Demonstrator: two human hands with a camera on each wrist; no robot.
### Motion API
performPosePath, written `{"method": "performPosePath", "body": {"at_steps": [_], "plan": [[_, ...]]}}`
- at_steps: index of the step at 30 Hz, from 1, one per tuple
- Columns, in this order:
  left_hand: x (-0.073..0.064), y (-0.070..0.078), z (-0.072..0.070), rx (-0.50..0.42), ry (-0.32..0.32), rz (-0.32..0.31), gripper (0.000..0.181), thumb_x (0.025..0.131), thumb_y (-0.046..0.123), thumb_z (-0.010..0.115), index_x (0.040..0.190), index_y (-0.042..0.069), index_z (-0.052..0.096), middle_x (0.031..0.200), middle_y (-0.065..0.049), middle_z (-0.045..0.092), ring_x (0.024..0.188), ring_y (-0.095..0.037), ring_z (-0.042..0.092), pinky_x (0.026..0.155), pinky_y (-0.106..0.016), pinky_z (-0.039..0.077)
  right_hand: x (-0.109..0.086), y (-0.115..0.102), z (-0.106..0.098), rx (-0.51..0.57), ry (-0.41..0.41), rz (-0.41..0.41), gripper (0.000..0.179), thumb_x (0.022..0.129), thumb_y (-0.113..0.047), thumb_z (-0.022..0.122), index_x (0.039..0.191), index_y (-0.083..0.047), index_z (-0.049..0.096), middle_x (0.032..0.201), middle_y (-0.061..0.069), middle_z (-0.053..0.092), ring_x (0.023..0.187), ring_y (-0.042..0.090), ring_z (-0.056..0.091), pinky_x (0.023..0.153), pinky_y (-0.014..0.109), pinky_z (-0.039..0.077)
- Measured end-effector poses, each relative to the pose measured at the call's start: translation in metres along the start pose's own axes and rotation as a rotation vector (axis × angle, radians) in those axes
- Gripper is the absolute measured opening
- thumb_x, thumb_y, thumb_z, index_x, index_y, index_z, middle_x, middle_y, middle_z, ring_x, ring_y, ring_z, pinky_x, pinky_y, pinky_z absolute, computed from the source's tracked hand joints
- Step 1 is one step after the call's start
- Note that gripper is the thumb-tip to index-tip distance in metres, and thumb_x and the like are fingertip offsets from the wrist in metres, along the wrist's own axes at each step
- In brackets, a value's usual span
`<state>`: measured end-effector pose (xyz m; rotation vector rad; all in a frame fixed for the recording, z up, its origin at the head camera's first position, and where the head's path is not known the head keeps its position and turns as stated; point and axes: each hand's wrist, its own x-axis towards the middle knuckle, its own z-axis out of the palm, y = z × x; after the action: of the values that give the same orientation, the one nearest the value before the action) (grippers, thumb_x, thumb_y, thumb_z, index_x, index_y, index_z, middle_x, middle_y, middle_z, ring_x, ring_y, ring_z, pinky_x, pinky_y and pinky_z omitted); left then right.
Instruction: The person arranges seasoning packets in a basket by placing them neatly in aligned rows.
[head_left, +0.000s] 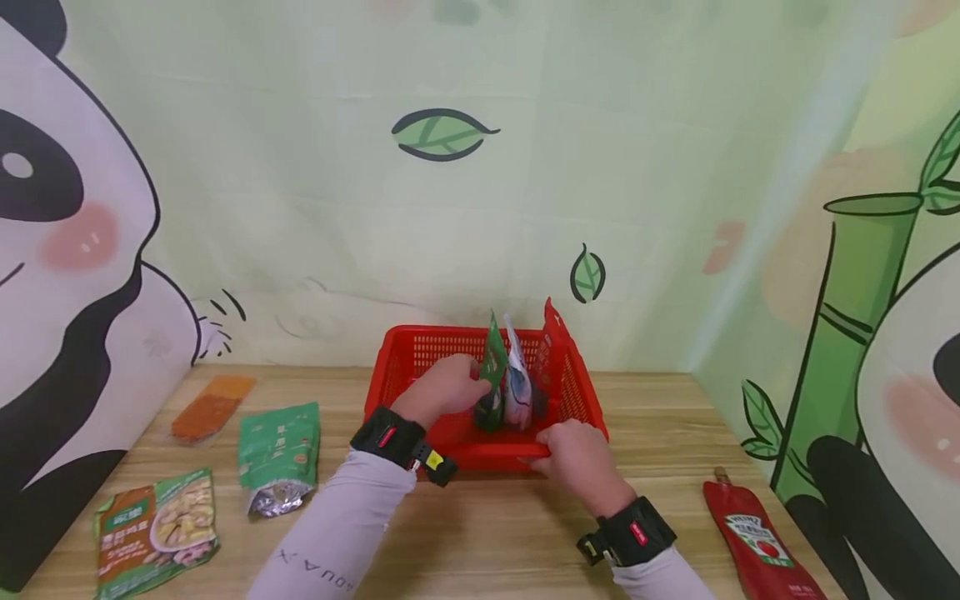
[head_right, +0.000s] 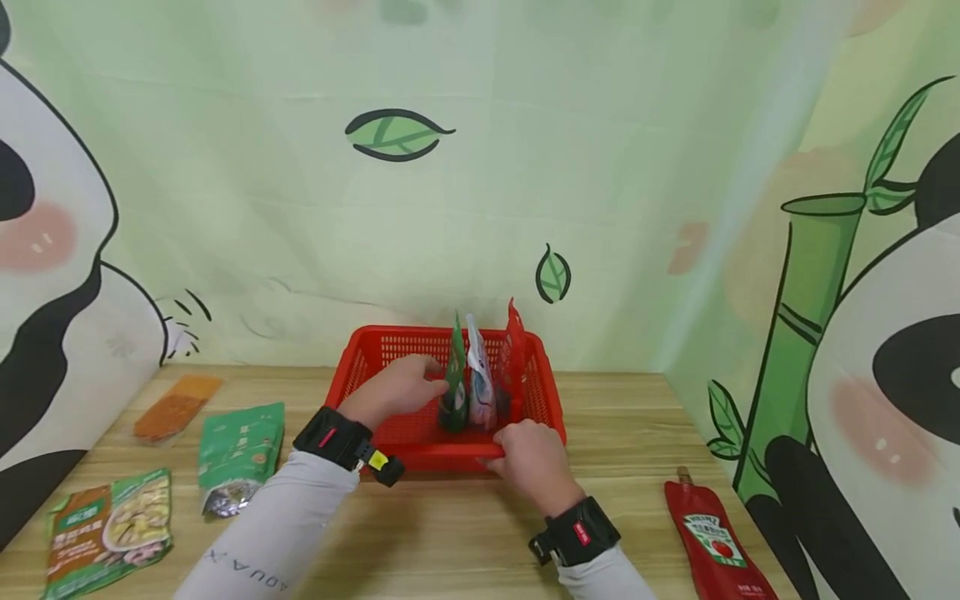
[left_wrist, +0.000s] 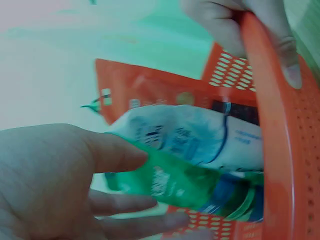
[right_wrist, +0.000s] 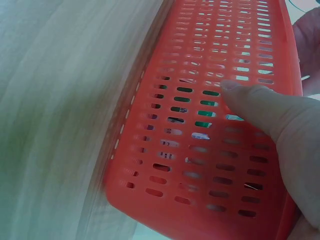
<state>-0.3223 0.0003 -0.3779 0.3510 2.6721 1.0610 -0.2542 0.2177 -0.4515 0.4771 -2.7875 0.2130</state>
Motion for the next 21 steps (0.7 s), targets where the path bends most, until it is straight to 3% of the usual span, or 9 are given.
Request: {"method": "performPosePath", "body": {"at_steps": [6, 10, 16, 21], "plan": [[-0.025, -0.015, -0.02, 0.058, 0.115, 0.094, 0.043, 0.097, 0.031, 0.071, 0.135, 0.014, 0.063, 0.126, -0.005, 0.07, 0.108, -0.024, 0.065, 0.095, -0.043, 0.058, -0.001, 0.003, -0.001, 0.019, -0.028, 0.012, 0.03, 0.078, -0.033, 0.09, 0.063, -0.022, 0.066, 0.055, -0.012, 0.053, 0.056, 0.008, 0.044, 0.056, 0.023, 0.035], [-0.052, -0.037, -0.03, 0.076, 0.169, 0.113, 0.038, 0.096, 0.028, 0.072, 0.131, 0.014, 0.066, 0.122, -0.005, 0.071, 0.105, -0.023, 0.066, 0.094, -0.043, 0.059, 0.0, -0.001, 0.003, -0.004, -0.038, 0.004, 0.027, 0.077, -0.035, 0.09, 0.066, -0.022, 0.069, 0.056, -0.012, 0.056, 0.056, 0.007, 0.046, 0.057, 0.023, 0.037], [-0.091, -0.077, -0.035, 0.008, 0.256, 0.043, 0.027, 0.097, 0.018, 0.068, 0.122, 0.007, 0.069, 0.109, -0.009, 0.072, 0.087, -0.02, 0.063, 0.079, -0.037, 0.061, 0.001, -0.003, 0.004, -0.016, -0.049, 0.028, 0.029, 0.077, -0.037, 0.09, 0.064, -0.023, 0.068, 0.055, -0.012, 0.056, 0.055, 0.007, 0.047, 0.058, 0.023, 0.038], [-0.121, -0.127, -0.047, 0.1, 0.394, -0.043, 0.023, 0.1, 0.014, 0.058, 0.115, -0.001, 0.069, 0.095, -0.011, 0.071, 0.078, -0.019, 0.06, 0.068, -0.035, 0.053, 0.001, -0.003, 0.0, -0.002, -0.072, 0.041, 0.026, 0.078, -0.036, 0.089, 0.067, -0.022, 0.071, 0.055, -0.012, 0.057, 0.056, 0.006, 0.048, 0.06, 0.024, 0.041]]}}
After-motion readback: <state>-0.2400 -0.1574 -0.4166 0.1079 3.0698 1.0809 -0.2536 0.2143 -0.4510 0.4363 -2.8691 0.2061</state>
